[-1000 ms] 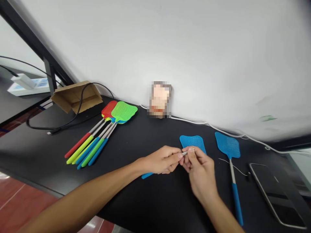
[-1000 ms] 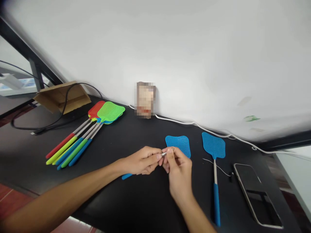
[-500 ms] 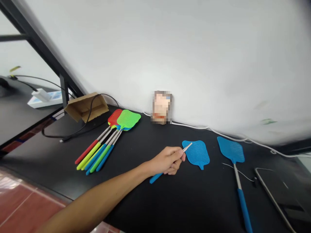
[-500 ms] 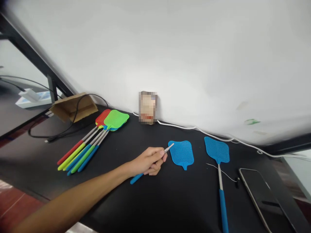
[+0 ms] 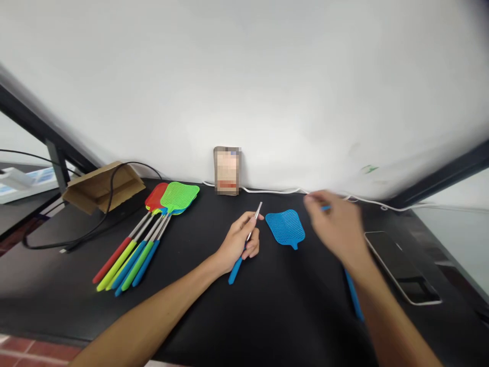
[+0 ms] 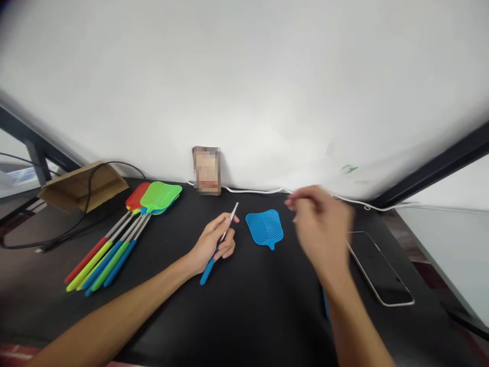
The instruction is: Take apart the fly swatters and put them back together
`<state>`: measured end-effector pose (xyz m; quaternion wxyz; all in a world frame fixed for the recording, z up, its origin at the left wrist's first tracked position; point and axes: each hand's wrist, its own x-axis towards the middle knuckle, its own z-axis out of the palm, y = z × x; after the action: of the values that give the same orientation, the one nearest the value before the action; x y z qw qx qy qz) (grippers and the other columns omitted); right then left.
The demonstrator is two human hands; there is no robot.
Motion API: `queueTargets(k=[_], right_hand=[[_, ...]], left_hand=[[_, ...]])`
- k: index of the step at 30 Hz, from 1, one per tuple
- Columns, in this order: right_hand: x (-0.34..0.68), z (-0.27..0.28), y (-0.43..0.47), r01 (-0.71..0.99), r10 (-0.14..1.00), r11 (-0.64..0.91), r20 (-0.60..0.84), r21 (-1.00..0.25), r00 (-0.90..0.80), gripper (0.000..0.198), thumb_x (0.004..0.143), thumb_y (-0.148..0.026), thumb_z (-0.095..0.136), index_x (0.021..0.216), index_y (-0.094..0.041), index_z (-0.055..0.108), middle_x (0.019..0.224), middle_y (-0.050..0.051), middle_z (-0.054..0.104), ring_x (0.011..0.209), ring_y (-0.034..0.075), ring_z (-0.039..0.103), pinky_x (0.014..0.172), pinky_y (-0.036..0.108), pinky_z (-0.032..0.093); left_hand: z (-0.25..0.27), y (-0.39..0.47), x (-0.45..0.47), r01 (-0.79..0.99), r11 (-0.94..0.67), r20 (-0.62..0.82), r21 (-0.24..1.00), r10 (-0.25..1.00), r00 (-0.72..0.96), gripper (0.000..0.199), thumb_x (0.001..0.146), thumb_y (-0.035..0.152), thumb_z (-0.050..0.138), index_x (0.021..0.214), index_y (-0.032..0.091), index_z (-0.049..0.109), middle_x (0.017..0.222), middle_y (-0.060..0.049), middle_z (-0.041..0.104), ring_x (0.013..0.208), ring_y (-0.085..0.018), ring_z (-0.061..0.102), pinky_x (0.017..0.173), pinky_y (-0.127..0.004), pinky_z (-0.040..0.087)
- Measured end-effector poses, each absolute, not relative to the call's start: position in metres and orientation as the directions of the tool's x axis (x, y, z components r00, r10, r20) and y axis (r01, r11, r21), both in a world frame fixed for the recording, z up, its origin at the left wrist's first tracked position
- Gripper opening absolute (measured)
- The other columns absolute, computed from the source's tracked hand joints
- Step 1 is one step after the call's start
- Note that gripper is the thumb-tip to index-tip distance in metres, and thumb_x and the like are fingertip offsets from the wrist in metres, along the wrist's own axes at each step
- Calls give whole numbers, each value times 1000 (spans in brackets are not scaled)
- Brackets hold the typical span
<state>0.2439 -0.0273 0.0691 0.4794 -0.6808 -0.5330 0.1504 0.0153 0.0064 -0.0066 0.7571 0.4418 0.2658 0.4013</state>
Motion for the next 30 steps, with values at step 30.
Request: queueTargets(k=[30], right_hand=[[202, 5, -19, -506, 987, -49, -118, -861, 105, 42, 77, -55, 84, 77, -23, 57, 66, -3, 56, 60, 13, 48, 53, 28, 37]], left_hand=[[0, -2, 9, 10, 95, -78, 995, 748, 659, 37, 100, 48, 55, 114, 14, 60, 57, 5, 60, 33, -5, 44, 36, -15, 34]])
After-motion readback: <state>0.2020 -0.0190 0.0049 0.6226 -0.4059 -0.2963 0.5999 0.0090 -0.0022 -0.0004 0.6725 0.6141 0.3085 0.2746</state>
